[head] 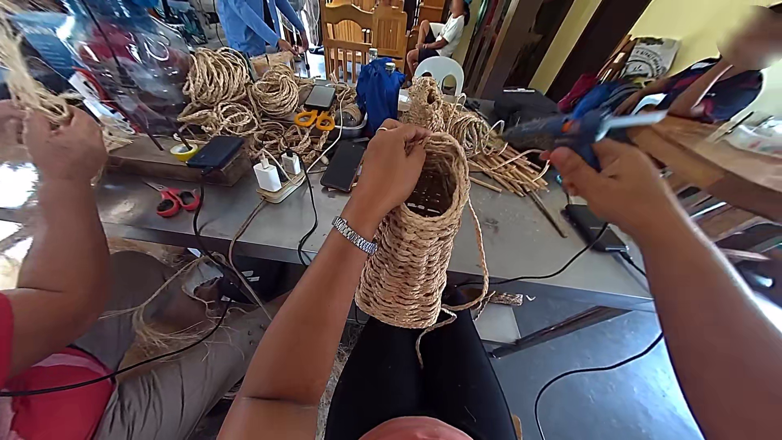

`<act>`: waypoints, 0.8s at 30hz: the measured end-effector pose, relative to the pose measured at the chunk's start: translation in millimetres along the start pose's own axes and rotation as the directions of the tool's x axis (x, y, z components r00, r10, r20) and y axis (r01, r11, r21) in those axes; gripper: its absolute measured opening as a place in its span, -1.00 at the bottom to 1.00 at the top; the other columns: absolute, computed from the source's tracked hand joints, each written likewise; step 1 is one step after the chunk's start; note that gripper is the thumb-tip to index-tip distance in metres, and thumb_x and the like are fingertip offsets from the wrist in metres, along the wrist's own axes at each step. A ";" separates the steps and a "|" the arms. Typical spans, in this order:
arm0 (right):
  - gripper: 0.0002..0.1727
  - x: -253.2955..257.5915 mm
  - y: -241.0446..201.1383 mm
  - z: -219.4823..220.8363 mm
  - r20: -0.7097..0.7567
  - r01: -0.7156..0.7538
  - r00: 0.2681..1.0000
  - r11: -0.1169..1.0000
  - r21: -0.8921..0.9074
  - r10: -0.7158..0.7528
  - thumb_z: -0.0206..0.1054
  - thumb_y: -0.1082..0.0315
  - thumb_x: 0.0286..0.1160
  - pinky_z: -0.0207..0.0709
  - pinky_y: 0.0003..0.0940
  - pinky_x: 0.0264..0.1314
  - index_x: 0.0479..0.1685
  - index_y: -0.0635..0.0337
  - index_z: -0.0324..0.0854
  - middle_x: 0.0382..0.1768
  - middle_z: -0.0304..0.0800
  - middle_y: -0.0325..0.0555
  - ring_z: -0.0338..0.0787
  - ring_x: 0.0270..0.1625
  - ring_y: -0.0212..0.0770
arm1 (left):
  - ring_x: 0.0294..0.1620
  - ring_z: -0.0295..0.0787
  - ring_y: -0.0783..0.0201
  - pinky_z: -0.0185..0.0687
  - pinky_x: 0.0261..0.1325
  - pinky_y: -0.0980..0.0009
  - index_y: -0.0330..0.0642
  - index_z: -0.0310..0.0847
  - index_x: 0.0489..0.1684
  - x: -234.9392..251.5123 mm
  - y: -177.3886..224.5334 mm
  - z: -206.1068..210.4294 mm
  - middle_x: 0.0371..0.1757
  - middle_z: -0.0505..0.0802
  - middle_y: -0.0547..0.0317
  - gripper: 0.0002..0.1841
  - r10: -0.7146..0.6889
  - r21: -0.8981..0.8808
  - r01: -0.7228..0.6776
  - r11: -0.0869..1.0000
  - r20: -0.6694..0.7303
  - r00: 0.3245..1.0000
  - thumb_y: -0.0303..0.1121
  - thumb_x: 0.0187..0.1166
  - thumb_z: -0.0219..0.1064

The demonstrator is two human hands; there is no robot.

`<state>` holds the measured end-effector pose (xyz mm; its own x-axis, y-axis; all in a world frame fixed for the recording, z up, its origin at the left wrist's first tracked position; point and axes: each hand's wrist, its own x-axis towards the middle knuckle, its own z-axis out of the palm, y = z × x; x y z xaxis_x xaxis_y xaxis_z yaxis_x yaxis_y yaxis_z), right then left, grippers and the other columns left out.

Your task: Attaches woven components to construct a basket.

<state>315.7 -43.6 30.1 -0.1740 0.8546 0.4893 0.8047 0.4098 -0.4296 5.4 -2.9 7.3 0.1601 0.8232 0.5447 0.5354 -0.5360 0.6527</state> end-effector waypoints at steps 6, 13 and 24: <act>-0.58 -20.0 79.1 73.3 0.168 -0.028 0.982 0.952 -0.306 0.082 0.08 0.35 0.76 0.48 0.54 0.28 0.44 0.44 0.51 0.23 0.65 0.51 0.68 0.29 0.51 | 0.36 0.64 0.21 0.51 0.43 0.18 -0.07 0.81 0.21 -2.5 0.3 1.4 0.28 0.77 0.05 -0.69 0.000 0.009 0.000 1.000 -0.011 1.000 -0.41 0.71 0.16; -0.54 -32.9 113.0 109.4 0.157 -0.053 0.981 0.933 -0.357 0.116 0.14 0.39 0.69 0.43 0.47 0.36 0.52 0.36 0.51 0.26 0.57 0.57 0.59 0.36 0.55 | 0.39 0.63 0.23 0.51 0.44 0.22 -0.08 0.81 0.23 -8.4 2.6 -0.2 0.32 0.76 0.05 -0.69 -0.002 0.001 0.002 1.000 -0.028 1.000 -0.43 0.70 0.18; -0.59 20.9 -18.0 52.6 0.002 0.214 0.976 0.955 -0.203 -0.218 0.12 0.20 0.81 0.63 0.19 0.34 0.28 0.35 0.68 0.17 0.76 0.29 0.79 0.24 0.23 | 0.38 0.64 0.20 0.53 0.44 0.24 -0.10 0.80 0.25 -13.5 3.8 -0.5 0.32 0.75 0.01 -0.70 0.009 0.028 -0.007 1.000 -0.056 0.998 -0.41 0.70 0.21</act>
<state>267.8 -16.4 8.1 -0.3465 0.7454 0.5695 0.8470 0.5096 -0.1516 4.9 -16.2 2.7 0.1179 0.8065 0.5794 0.5571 -0.5367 0.6337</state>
